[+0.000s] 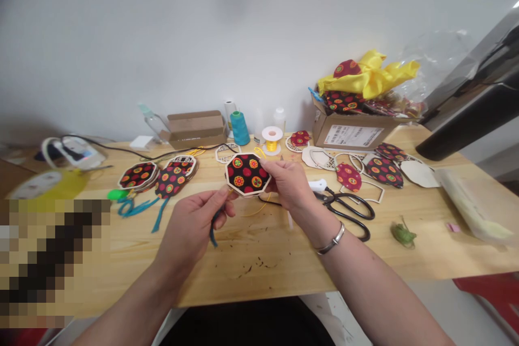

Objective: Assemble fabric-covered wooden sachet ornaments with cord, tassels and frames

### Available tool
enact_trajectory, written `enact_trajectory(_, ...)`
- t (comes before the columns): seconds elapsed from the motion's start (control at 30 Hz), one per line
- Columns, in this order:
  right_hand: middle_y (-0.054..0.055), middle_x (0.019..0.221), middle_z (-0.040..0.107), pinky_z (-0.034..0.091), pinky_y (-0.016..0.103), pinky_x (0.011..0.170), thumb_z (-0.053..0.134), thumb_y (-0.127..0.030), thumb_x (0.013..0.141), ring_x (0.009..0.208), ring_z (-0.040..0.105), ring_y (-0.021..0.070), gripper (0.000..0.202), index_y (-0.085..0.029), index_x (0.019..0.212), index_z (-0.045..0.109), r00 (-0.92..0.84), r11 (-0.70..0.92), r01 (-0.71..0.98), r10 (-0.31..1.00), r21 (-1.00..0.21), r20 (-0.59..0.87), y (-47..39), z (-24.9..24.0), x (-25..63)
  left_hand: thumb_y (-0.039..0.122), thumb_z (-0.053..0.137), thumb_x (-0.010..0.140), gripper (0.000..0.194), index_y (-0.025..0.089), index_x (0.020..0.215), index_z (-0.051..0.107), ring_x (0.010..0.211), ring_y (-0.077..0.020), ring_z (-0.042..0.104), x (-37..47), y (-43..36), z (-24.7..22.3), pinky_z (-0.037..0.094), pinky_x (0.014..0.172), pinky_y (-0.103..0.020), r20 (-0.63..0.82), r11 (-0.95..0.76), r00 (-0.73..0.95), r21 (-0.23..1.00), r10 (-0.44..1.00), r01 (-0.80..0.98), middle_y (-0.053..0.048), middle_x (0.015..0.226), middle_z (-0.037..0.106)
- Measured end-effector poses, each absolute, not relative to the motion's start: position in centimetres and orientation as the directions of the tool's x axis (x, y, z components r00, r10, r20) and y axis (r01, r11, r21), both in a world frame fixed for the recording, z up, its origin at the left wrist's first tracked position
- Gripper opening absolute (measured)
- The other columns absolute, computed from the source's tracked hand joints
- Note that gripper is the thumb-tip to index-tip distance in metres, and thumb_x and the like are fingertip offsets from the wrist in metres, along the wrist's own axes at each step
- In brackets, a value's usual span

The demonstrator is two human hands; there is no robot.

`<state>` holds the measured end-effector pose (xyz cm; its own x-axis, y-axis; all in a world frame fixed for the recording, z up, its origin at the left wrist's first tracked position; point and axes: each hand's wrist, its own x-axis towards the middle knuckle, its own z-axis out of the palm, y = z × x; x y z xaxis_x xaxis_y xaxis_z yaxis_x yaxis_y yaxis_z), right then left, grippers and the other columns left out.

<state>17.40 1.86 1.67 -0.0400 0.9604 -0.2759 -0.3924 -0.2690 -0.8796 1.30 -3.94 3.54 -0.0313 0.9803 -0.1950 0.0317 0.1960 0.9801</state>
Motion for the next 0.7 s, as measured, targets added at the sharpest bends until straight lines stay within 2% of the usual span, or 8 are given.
enact_trajectory(0.17,0.001,0.049,0.061,0.048,0.027,0.045,0.081,-0.039,0.051,0.043,0.052,0.0110,0.031,-0.014,0.049,0.062,-0.034,-0.265,-0.398,0.961,-0.878,-0.275,1.86,1.64,17.41,0.043,0.055,0.082,0.035,0.013,0.067,0.067,0.045,-0.0071,0.040,1.14,-4.00,3.41,0.028,0.044,-0.022,-0.194,0.194,0.006,0.975,0.981,-0.107,-0.004,0.064,0.065)
enact_trajectory(0.27,0.001,0.051,0.062,0.048,0.026,0.045,0.081,-0.039,0.051,0.045,0.054,0.0116,0.031,-0.014,0.050,0.063,-0.031,-0.271,-0.402,0.958,-0.874,-0.283,1.86,1.75,17.39,0.039,0.058,0.080,0.031,0.012,0.069,0.069,0.050,-0.0080,0.044,1.06,-4.10,3.58,0.033,0.049,-0.022,-0.218,0.222,0.044,0.961,0.975,-0.166,-0.006,0.068,0.067)
enact_trajectory(0.43,0.003,0.054,0.064,0.049,0.027,0.048,0.080,-0.037,0.053,0.048,0.056,0.0126,0.028,-0.014,0.051,0.064,-0.028,-0.282,-0.400,0.955,-0.872,-0.296,1.90,1.69,17.46,0.030,0.065,0.073,0.020,0.012,0.070,0.069,0.050,-0.0080,0.046,1.10,-4.17,3.73,0.036,0.050,-0.021,-0.250,0.249,0.014,0.955,0.968,-0.162,-0.004,0.065,0.066)
enact_trajectory(0.7,0.003,0.051,0.063,0.048,0.027,0.047,0.080,-0.039,0.052,0.046,0.054,0.0121,0.030,-0.015,0.050,0.063,-0.037,-0.276,-0.402,0.958,-0.873,-0.286,1.81,1.70,17.55,0.030,0.067,0.071,0.018,0.013,0.065,0.067,0.046,-0.0065,0.045,1.21,-4.17,3.49,0.035,0.046,-0.020,-0.230,0.227,-0.007,0.966,0.973,-0.122,-0.002,0.061,0.064)
